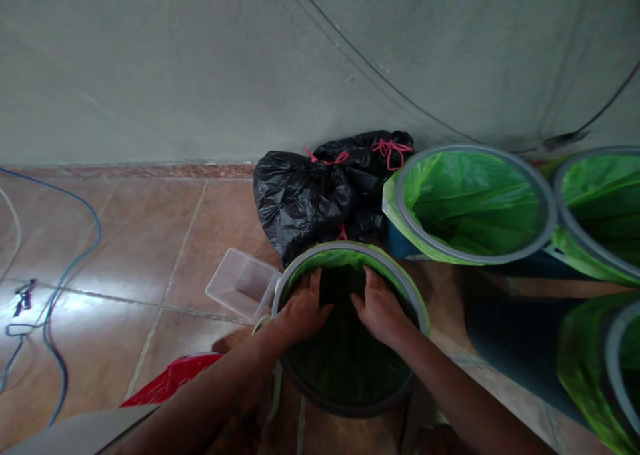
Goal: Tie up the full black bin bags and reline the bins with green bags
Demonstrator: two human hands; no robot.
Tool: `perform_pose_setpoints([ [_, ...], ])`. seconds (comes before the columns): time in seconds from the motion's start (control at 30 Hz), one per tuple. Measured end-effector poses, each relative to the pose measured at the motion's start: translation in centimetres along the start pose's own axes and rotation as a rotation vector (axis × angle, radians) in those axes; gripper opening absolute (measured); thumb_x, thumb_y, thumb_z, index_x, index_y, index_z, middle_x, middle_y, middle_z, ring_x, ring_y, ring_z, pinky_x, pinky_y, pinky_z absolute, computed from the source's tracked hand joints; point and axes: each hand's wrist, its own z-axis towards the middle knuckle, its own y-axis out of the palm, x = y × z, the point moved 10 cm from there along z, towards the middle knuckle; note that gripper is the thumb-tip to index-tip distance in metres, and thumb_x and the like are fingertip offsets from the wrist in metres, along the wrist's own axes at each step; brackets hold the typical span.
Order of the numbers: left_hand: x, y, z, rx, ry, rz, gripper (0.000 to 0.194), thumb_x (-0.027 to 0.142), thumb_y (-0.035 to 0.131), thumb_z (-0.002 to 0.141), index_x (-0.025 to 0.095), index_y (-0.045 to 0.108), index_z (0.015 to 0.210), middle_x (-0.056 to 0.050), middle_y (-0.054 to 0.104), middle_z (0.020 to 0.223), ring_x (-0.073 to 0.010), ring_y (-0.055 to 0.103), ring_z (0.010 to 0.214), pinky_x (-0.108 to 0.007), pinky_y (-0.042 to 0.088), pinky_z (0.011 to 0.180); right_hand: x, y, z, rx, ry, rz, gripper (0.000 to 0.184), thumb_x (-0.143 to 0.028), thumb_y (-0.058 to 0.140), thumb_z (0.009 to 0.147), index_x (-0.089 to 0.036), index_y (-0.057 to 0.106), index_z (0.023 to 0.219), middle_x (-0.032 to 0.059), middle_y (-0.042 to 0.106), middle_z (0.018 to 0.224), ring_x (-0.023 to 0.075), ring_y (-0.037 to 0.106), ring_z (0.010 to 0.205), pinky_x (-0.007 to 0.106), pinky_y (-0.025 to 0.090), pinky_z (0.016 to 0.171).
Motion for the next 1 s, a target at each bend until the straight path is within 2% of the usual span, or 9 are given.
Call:
perform_pose_setpoints([
  [0.07,0.1,0.6,-0.3,-0.069,-0.021,0.069,0.077,0.033,0.056,0.082,0.005,0.022,0.145,-0.026,0.033,0.146,-0.032,0.04,0.133,-0.041,0.035,0.108,0.4,0.6,-0.2,-0.04,0.028,-0.038,0.062,-0.021,0.048,0.085,0.006,0.031,0.138,0.0293,0.041,0.139,0.0331,0.038,0.133,0.042,0.033,0.109],
  [0.13,0.6,1.3,-0.9,-0.167,-0.004,0.127,0.069,0.034,0.055,0.083,0.005,0.033,0.141,-0.025,0.041,0.14,-0.0321,0.047,0.127,-0.04,0.039,0.104,0.2,0.8,-0.4,-0.086,0.034,-0.066,0.06,-0.019,0.048,0.085,0.005,0.034,0.137,0.0289,0.042,0.138,0.0327,0.038,0.133,0.04,0.035,0.107],
  [0.27,3.2,2.1,-2.8,-0.345,0.17,0.205,0.047,0.038,0.053,0.083,0.012,0.056,0.122,-0.018,0.06,0.119,-0.031,0.057,0.112,-0.045,0.044,0.097,-1.3,0.3,-1.4,-0.202,-0.02,-0.108,0.053,-0.017,0.043,0.087,0.0,0.039,0.137,0.0247,0.05,0.132,0.0293,0.048,0.124,0.037,0.04,0.1],
  [0.4,5.0,3.0,-4.8,-0.494,0.281,0.335,0.043,0.04,0.056,0.082,0.009,0.065,0.108,-0.022,0.065,0.109,-0.036,0.061,0.106,-0.059,0.042,0.095,-4.2,1.6,-4.3,-0.479,-0.209,-0.14,0.042,-0.017,0.039,0.088,-0.008,0.053,0.127,0.0187,0.062,0.118,0.0272,0.058,0.112,0.037,0.044,0.093],
  [0.47,5.0,3.8,-5.5,-0.57,0.287,0.386,0.037,0.035,0.055,0.083,0.006,0.069,0.101,-0.024,0.068,0.101,-0.0366,0.064,0.1,-0.059,0.044,0.092,-4.7,2.9,-6.1,-0.631,-0.279,-0.192,0.035,-0.017,0.043,0.086,-0.011,0.062,0.115,0.0165,0.067,0.107,0.0288,0.063,0.103,0.038,0.047,0.086],
  [0.53,4.7,4.4,-5.9,-0.613,0.279,0.429,0.031,0.029,0.055,0.083,0.004,0.071,0.094,-0.024,0.07,0.094,-0.0366,0.067,0.093,-0.058,0.045,0.09,-4.4,3.7,-7.4,-0.727,-0.309,-0.266,0.03,-0.017,0.049,0.082,-0.012,0.067,0.106,0.0155,0.07,0.099,0.0304,0.066,0.095,0.037,0.049,0.079],
  [0.73,4.8,4.7,-6.3,-0.628,0.29,0.425,0.03,0.027,0.053,0.084,0.004,0.07,0.093,-0.024,0.07,0.096,-0.0361,0.067,0.094,-0.053,0.048,0.087,-3.8,4.0,-8.3,-0.814,-0.298,-0.396,0.031,-0.008,0.05,0.077,-0.01,0.069,0.103,0.0172,0.07,0.103,0.0311,0.066,0.094,0.037,0.047,0.078],
  [0.9,5.7,2.9,-5.4,-0.465,0.332,0.368,0.035,0.032,0.051,0.085,0.01,0.066,0.106,-0.02,0.068,0.106,-0.0328,0.064,0.102,-0.056,0.04,0.098,-4.5,3.0,-7.7,-0.726,-0.27,-0.354,0.032,-0.012,0.048,0.08,-0.012,0.068,0.104,0.0147,0.07,0.104,0.031,0.065,0.096,0.038,0.046,0.08],
  [1.0,5.1,3.3,-5.2,-0.448,0.322,0.389,0.036,0.033,0.052,0.084,0.009,0.065,0.106,-0.021,0.066,0.11,-0.0348,0.062,0.103,-0.056,0.043,0.094,-4.0,2.8,-7.6,-0.677,-0.266,-0.359,0.03,-0.012,0.047,0.08,-0.012,0.069,0.102,0.014,0.07,0.102,0.0303,0.064,0.098,0.036,0.045,0.079],
])
